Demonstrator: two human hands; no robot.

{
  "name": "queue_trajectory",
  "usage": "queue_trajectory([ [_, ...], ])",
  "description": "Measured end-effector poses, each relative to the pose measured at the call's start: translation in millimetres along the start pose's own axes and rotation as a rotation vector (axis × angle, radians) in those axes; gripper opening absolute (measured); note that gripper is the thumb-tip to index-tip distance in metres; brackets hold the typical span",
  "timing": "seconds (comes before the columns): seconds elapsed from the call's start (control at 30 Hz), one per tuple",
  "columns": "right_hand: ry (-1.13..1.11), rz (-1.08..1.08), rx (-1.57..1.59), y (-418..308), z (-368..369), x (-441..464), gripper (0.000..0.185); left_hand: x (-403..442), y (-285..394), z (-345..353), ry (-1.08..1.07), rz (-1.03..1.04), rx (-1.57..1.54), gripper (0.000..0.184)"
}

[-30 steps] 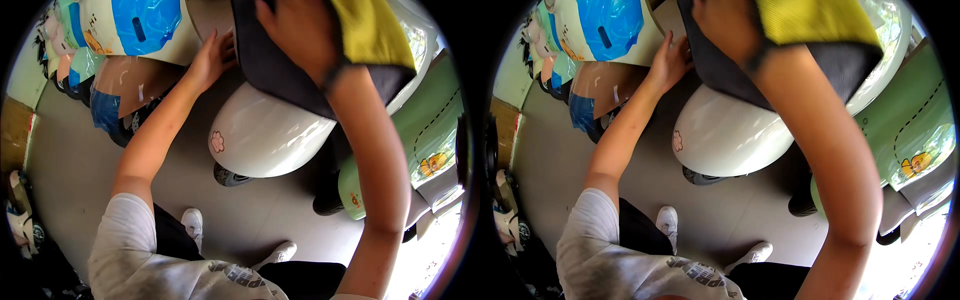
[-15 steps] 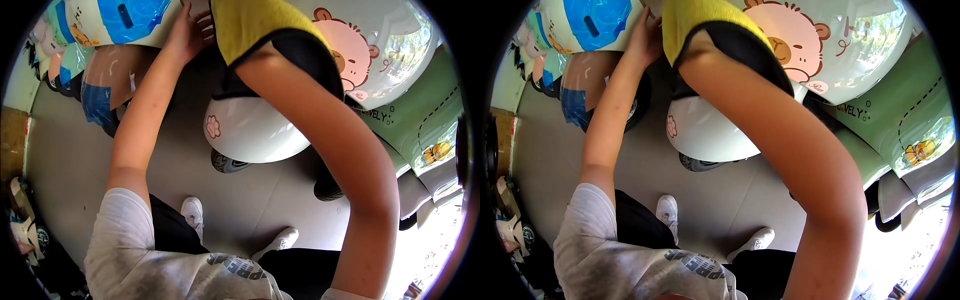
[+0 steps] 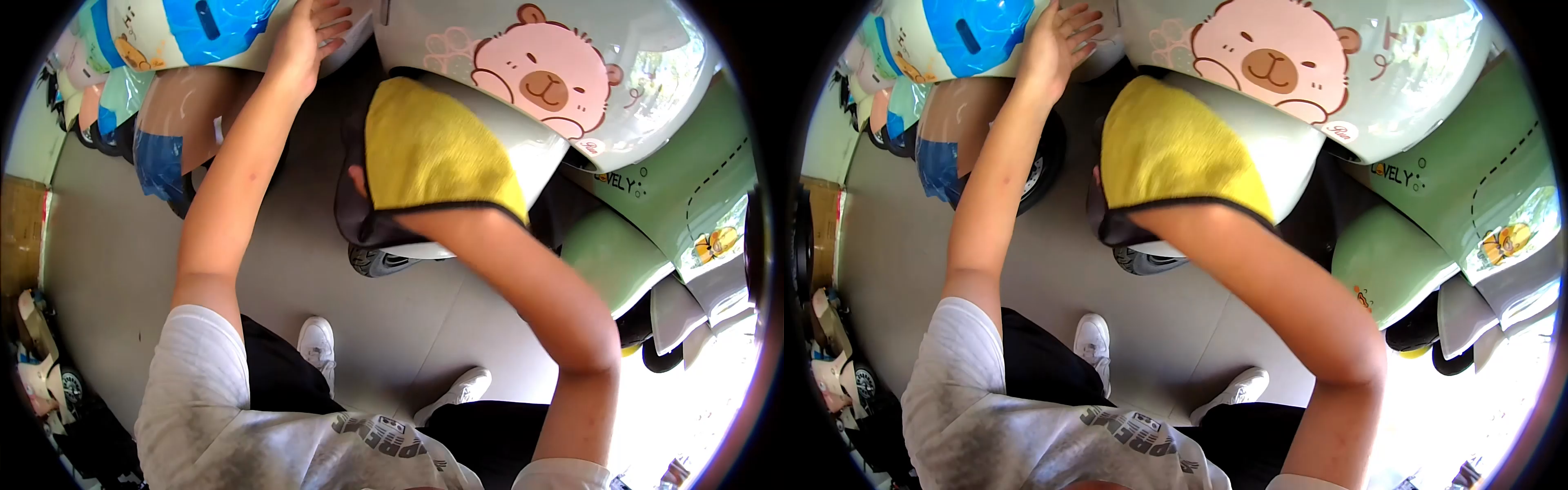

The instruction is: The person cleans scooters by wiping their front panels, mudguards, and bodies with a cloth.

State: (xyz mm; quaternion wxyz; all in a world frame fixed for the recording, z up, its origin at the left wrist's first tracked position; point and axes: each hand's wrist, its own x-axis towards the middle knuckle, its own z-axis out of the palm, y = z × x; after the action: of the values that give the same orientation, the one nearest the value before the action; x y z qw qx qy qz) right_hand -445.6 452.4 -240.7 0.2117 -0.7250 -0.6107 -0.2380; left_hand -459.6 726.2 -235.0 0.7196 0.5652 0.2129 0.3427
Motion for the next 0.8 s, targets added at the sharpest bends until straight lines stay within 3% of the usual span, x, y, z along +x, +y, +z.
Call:
queue_trajectory([
  [0.03, 0.124, -0.020, -0.016, -5.4, -2.3, -6.4, 0.040, -4.9, -0.3, 2.1, 0.036, 0.068, 0.037, 0.055],
  [0.07, -0.014, 0.034, 0.086, -11.9, -13.5, -5.6, 0.036, -16.7, 8.4, 14.2, 0.069, 0.107, -0.018, 0.043],
  [0.1, -0.063, 0.031, 0.129, -15.7, -13.3, -11.2, 0.037, -18.1, 8.9, 18.8, 0.053, 0.104, -0.022, 0.043],
  [0.17, -0.161, 0.031, 0.215, -23.4, -13.6, -21.9, 0.041, -26.2, 16.9, 30.9, -0.018, 0.330, -0.007, 0.037],
  [0.27, -0.477, 0.130, 0.310, -13.9, -28.5, -36.6, 0.064, -62.4, 40.5, 52.4, -0.077, 0.677, 0.070, 0.033],
  [0.33, -0.029, 0.045, 0.229, -4.0, -25.0, -42.3, 0.063, -75.2, 50.9, 53.6, -0.135, 0.849, 0.174, 0.042],
  [0.47, 0.128, 0.052, 0.433, 20.7, -39.9, -43.1, 0.059, -177.2, 96.5, 99.6, -0.546, 0.835, 0.513, 0.035],
  [0.53, 0.013, 0.155, 0.817, 30.1, -50.0, -42.8, 0.057, -214.5, 98.6, 119.5, -0.759, 0.786, 0.854, 0.030],
  [0.6, 0.215, 0.210, 0.986, 30.4, -39.8, -42.8, 0.052, -232.6, 99.9, 121.9, -0.924, 0.522, 1.283, 0.022],
  [0.63, 0.259, 0.224, 1.161, 31.2, -32.2, -41.1, 0.048, -235.4, 101.8, 125.0, -0.940, 0.410, 1.520, 0.020],
  [0.7, 0.100, 0.288, 1.351, 43.1, -41.0, -44.8, 0.051, -231.9, 96.7, 127.9, -0.858, 0.399, 1.655, 0.023],
  [0.73, 0.164, 0.311, 1.466, 44.3, -42.1, -43.2, 0.051, -229.9, 93.1, 127.0, -0.858, 0.403, 1.656, 0.023],
  [0.8, 0.125, 0.444, 1.739, 52.7, -52.1, -45.9, 0.047, -226.2, 81.8, 122.0, -0.702, 0.567, 1.695, 0.041],
])
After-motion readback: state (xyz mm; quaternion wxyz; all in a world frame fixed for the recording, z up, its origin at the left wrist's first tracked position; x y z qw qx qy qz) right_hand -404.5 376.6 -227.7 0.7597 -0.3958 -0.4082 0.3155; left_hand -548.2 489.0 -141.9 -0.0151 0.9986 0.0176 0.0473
